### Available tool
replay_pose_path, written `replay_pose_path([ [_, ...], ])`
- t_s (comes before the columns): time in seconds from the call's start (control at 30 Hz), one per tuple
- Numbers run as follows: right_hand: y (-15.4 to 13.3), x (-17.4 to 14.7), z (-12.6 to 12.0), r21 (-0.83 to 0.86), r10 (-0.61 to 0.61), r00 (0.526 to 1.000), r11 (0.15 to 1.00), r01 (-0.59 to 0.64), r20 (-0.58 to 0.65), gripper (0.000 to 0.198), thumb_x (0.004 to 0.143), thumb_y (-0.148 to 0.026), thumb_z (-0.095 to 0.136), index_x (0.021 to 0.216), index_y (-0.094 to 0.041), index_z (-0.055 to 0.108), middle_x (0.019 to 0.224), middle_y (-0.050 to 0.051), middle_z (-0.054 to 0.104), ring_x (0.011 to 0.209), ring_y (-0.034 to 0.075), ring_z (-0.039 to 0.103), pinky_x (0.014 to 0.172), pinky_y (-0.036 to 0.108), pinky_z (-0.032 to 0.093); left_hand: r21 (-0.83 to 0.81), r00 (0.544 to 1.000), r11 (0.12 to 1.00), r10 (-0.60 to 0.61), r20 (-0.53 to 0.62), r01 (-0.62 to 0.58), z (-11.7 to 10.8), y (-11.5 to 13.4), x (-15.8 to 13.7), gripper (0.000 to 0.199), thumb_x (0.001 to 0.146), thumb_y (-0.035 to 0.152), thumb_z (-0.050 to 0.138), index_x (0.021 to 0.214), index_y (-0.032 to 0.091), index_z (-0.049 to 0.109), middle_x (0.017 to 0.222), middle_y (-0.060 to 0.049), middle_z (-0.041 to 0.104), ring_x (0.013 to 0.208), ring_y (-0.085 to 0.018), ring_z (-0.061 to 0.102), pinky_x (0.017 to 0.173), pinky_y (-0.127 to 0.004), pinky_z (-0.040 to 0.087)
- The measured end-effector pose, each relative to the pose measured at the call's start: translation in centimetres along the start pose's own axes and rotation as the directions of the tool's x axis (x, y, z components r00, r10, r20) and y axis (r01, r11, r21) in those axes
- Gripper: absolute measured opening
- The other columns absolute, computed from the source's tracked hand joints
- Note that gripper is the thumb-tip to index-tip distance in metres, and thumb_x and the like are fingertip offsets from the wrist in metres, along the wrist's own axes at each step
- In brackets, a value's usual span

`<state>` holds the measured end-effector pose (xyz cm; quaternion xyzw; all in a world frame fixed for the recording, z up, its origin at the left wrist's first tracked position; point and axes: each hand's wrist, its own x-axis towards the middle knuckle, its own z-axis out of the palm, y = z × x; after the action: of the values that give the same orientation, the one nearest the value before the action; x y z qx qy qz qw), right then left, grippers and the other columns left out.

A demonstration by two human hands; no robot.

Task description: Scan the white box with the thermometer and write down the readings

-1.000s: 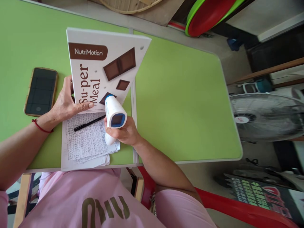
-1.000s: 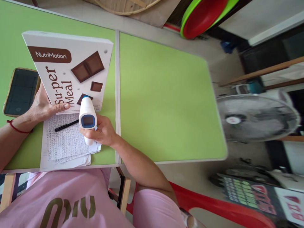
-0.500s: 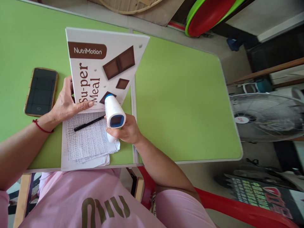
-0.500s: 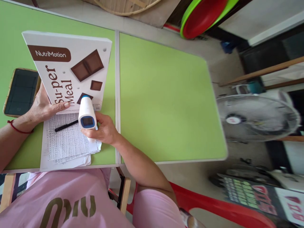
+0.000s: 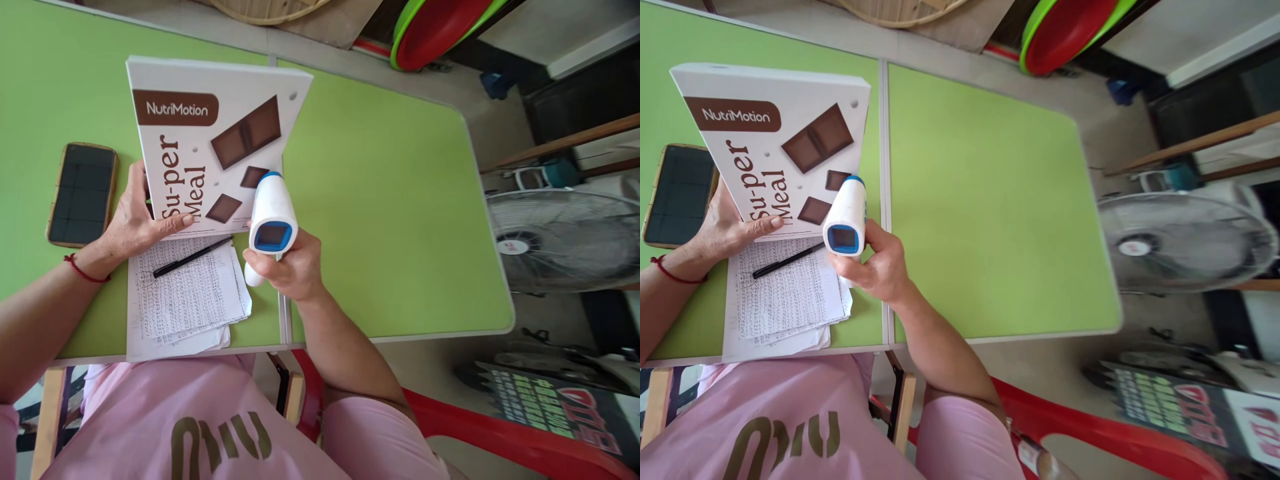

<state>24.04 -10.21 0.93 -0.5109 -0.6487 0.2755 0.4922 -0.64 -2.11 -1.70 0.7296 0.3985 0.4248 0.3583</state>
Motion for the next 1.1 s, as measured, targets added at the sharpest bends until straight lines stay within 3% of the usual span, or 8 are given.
replay_pose_path([
  [0.2,-0.1,0.2,-0.3,-0.051,0.044,0.998,0.998,-0.046,-0.047,0.024,0.067,-0.041,0.068,0.059,-0.023,0.055,0.056,-0.002,0.057,0.053,0.014,0.053,0.051,0.031,0.049,0.066,1.0,0.998,0.005,0.005,-0.005,-0.3,-0.1,0.0,0.09,0.065,0.067,0.083,0.133,0.025,0.041,0.133,-0.013,0.051,0.125,-0.04,0.05,0.102,-0.067,0.045],
  [0.37,0.3,0.1,-0.1,-0.064,0.044,0.998,0.997,-0.048,-0.053,0.025,0.067,-0.042,0.068,0.06,-0.023,0.053,0.056,-0.002,0.056,0.056,0.016,0.054,0.054,0.034,0.052,0.022,0.999,0.999,-0.03,-0.037,0.031,-0.2,0.0,-0.2,0.078,0.068,0.067,0.081,0.125,0.023,0.049,0.12,-0.011,0.059,0.113,-0.038,0.058,0.093,-0.064,0.051],
  [0.57,0.5,-0.1,-0.3,-0.03,0.021,0.999,0.999,-0.022,-0.029,0.023,0.067,-0.039,0.069,0.062,-0.022,0.054,0.058,-0.002,0.056,0.056,0.016,0.055,0.057,0.035,0.053,0.014,0.991,1.0,0.019,-0.132,-0.018,-0.4,0.1,-0.1,0.082,0.065,0.064,0.085,0.123,0.02,0.047,0.125,-0.008,0.057,0.118,-0.037,0.055,0.096,-0.062,0.05],
  [0.67,0.3,-0.1,-0.6,-0.029,-0.042,0.999,0.999,0.042,-0.022,0.022,0.067,-0.038,0.069,0.063,-0.022,0.053,0.056,-0.003,0.053,0.052,0.014,0.052,0.051,0.033,0.049,0.012,0.976,0.994,0.11,-0.188,-0.11,-0.3,0.2,0.3,0.08,0.069,0.06,0.085,0.124,0.017,0.044,0.124,-0.008,0.055,0.122,-0.034,0.052,0.101,-0.061,0.046],
  [0.83,0.9,0.7,-1.2,-0.281,-0.097,0.995,0.956,0.09,-0.012,0.027,0.07,-0.043,0.069,0.065,-0.022,0.052,0.058,-0.001,0.055,0.052,0.013,0.049,0.049,0.031,0.045,-0.005,0.97,0.988,0.154,-0.186,-0.157,0.0,0.5,0.9,0.078,0.077,0.053,0.082,0.131,0.019,0.037,0.128,-0.006,0.053,0.124,-0.03,0.051,0.103,-0.057,0.046],
  [0.93,1.5,1.5,-1.5,-0.436,-0.11,0.994,0.894,0.101,0.004,0.028,0.072,-0.047,0.066,0.08,-0.02,0.061,0.069,0.004,0.064,0.061,0.017,0.057,0.055,0.033,0.049,-0.006,0.975,0.989,0.145,-0.168,-0.148,-0.3,0.3,1.3,0.083,0.076,0.055,0.082,0.134,0.021,0.034,0.133,-0.006,0.05,0.128,-0.031,0.048,0.105,-0.059,0.044],
  [1.1,2.5,2.3,-2.2,-0.648,-0.078,0.995,0.755,0.102,0.066,0.036,0.079,-0.044,0.064,0.103,-0.018,0.064,0.091,0.009,0.071,0.082,0.024,0.064,0.07,0.039,0.053,0.128,0.976,0.987,0.116,-0.182,-0.094,-0.7,-0.5,1.6,0.09,0.074,0.062,0.08,0.14,0.021,0.033,0.136,-0.009,0.047,0.13,-0.036,0.045,0.107,-0.063,0.039],
])
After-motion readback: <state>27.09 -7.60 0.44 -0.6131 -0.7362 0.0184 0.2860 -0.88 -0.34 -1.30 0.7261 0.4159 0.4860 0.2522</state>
